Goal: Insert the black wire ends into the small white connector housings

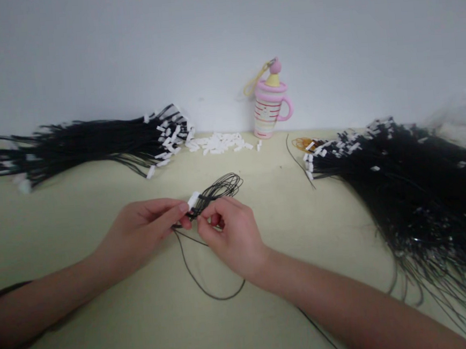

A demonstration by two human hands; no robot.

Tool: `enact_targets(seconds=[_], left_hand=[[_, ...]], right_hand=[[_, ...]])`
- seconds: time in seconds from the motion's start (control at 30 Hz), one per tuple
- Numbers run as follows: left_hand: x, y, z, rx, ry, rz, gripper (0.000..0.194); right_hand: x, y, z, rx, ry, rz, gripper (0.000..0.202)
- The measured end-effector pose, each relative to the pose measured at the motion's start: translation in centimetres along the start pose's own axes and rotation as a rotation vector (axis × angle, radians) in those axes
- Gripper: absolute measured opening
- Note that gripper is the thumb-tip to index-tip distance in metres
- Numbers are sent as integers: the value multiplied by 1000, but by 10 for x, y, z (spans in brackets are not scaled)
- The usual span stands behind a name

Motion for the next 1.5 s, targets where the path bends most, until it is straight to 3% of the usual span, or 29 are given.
enact_targets(seconds=[0.47,1.1,1.23,1.33,1.43,1.5], left_hand=[[-1,0,-2,-30,-40,-52,26],[-4,-9,-2,48,-67,4,30],[-11,-18,14,369,31,82,23],[-19,-14,36,667,99,51,13],[-19,2,55,829,20,-31,10],[-13,14,61,813,-92,-68,14]], right_hand=[[2,-6,1,13,-28,89,7],[-2,-1,-2,27,-29,109,8],[-7,10,-6,-62,-141,12,13],[-11,17,-9,-219,-251,-52,21],[-13,23,-11,-424,-348,-99,24],[-14,26,-11,-536,-428,-120,24]])
Point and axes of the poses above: each hand's wrist, its own x-axis away from the middle knuckle, its own z-axis out of the back of the hand, y = z × x, the point moved 5 cm from there along -x, towards the middle knuckle, and after that the axes turned 12 degrees about -y, right-handed, at the moved point
